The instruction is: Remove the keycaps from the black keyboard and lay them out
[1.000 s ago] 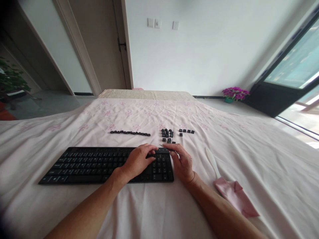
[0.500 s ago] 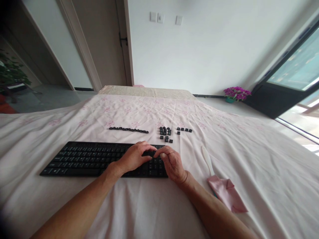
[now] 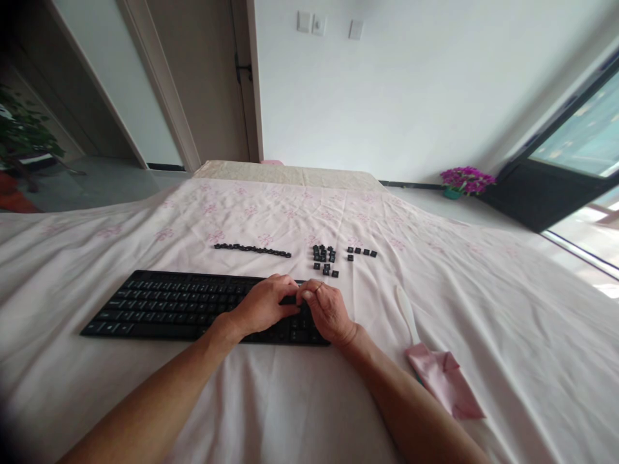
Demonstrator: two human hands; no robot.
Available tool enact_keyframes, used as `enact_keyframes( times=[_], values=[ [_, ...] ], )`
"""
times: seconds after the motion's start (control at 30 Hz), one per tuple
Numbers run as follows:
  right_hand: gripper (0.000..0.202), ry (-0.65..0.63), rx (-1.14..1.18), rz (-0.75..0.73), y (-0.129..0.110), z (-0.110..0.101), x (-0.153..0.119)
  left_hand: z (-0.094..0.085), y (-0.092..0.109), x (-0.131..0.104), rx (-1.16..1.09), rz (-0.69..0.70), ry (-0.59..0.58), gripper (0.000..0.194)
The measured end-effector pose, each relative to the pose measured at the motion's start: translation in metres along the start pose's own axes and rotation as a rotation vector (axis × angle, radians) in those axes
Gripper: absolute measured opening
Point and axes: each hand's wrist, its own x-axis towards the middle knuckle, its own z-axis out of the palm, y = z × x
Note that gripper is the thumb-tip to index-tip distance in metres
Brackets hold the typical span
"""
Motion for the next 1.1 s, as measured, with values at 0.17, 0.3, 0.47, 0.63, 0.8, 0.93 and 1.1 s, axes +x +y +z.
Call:
enact_keyframes(
  times=[0.17, 0.3, 0.47, 0.63, 0.8, 0.93, 1.1],
  values=[
    [0.030, 0.165, 0.038, -0.035, 0.002, 0.004, -0.006, 0.006, 0.005, -0.001, 0.004, -0.044, 0.047, 0.018],
    [0.030, 0.207, 0.083, -0.066, 0.003, 0.005, -0.011, 0.012, 0.009, -0.001, 0.007, -0.094, 0.114, 0.014],
    [0.029, 0.207, 0.080, -0.070, 0.000, 0.003, -0.013, 0.013, 0.011, 0.001, -0.012, -0.131, 0.141, 0.017],
    [0.022, 0.189, -0.083, -0.217, -0.006, -0.004, -0.011, 0.011, 0.011, 0.001, -0.100, -0.202, 0.156, 0.022],
    [0.021, 0.213, -0.301, -0.310, -0.006, -0.013, -0.003, 0.014, 0.006, 0.001, -0.195, -0.254, 0.195, 0.017],
    [0.024, 0.190, -0.294, -0.042, -0.002, -0.016, 0.006, 0.016, 0.004, 0.001, -0.304, -0.288, 0.255, 0.035],
    [0.015, 0.074, -0.287, 0.100, 0.001, -0.011, 0.009, 0.017, 0.003, 0.002, -0.368, -0.275, 0.282, 0.045]
  ],
)
